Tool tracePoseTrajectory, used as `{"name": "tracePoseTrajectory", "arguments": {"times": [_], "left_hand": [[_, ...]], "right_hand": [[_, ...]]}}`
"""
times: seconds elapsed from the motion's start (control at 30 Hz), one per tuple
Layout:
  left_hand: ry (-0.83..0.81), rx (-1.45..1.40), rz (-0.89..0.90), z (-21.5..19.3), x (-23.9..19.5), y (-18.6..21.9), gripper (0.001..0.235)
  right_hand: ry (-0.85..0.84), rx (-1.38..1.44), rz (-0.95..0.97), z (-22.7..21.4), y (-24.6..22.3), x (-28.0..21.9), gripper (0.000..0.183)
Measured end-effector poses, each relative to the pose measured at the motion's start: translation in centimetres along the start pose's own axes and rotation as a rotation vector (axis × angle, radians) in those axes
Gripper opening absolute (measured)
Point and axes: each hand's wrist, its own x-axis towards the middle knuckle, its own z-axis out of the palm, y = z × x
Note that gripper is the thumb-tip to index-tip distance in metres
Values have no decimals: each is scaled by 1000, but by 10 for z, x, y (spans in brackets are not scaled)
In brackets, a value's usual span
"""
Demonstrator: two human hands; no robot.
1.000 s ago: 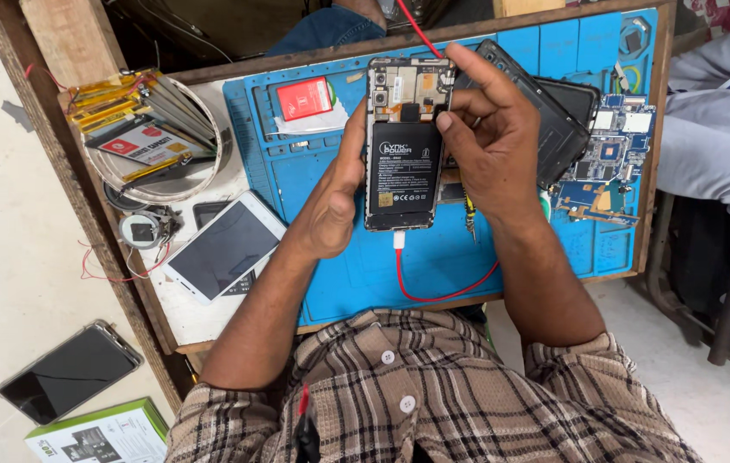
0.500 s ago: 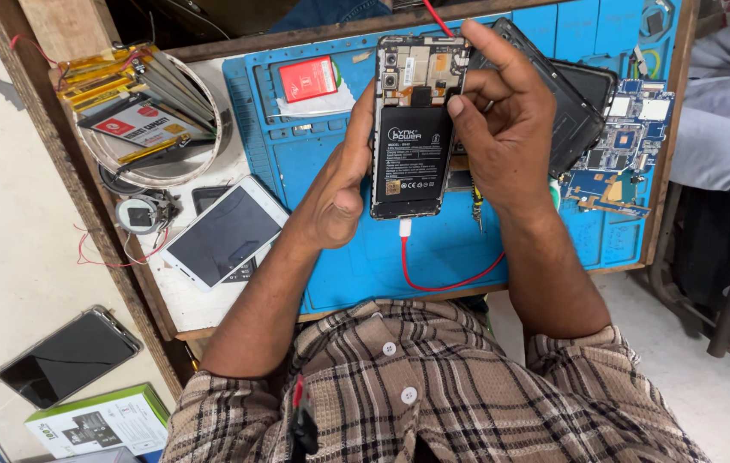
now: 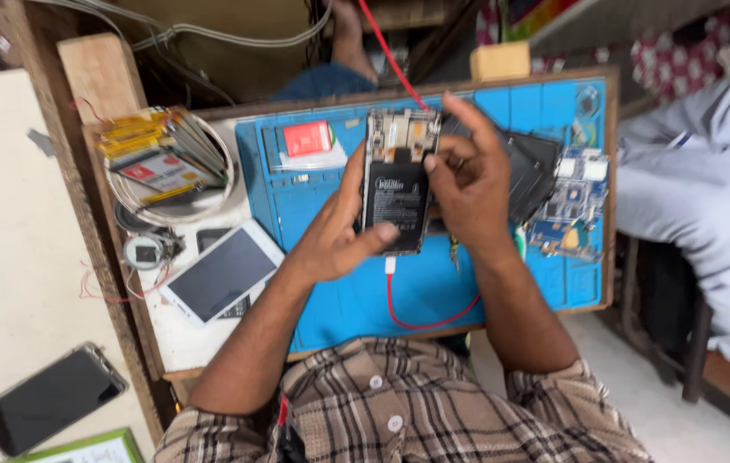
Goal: The person disassembles a smartphone, removes the back cover, and detaches the battery connector. They then reconnect the battery, plug in a charging cable, and reattach the back cover while the device remains powered.
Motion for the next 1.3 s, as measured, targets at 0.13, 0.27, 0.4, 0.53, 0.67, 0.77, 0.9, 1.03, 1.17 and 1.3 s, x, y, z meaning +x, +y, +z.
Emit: {"name": "tracePoseTrajectory", "arguments": {"times": [0.13, 0.27, 0.4, 0.53, 0.67, 0.77, 0.9, 1.03, 1.17, 1.3], "left_hand": [[62, 185, 21, 6, 5, 10, 107], [89, 175, 1, 7, 7, 15, 102], [97, 160, -24, 8, 3, 11, 102], [100, 143, 33, 7, 2, 10, 96], [136, 152, 24, 9, 2, 10, 92], [145, 180, 49, 8, 6, 12, 92], [153, 167, 32, 8, -2, 11, 91], [154, 163, 64, 8, 6, 12, 90], [176, 123, 9, 8, 7, 16, 89], [197, 147, 56, 8, 6, 20, 87]], "right_hand": [[17, -69, -31, 5, -8, 2, 60], [6, -3, -42, 8, -5, 3, 59], [-6, 38, -37, 5, 2, 3, 57], [-27, 42, -75, 7, 3, 2, 53], [-26, 26, -83, 7, 4, 0, 46], [0, 21, -105, 7, 7, 0, 35], [8, 7, -107, 4, 16, -3, 20], [31, -4, -66, 0, 19, -2, 22], [25, 51, -99, 1, 20, -2, 22], [33, 44, -114, 2, 19, -1, 24]]}}
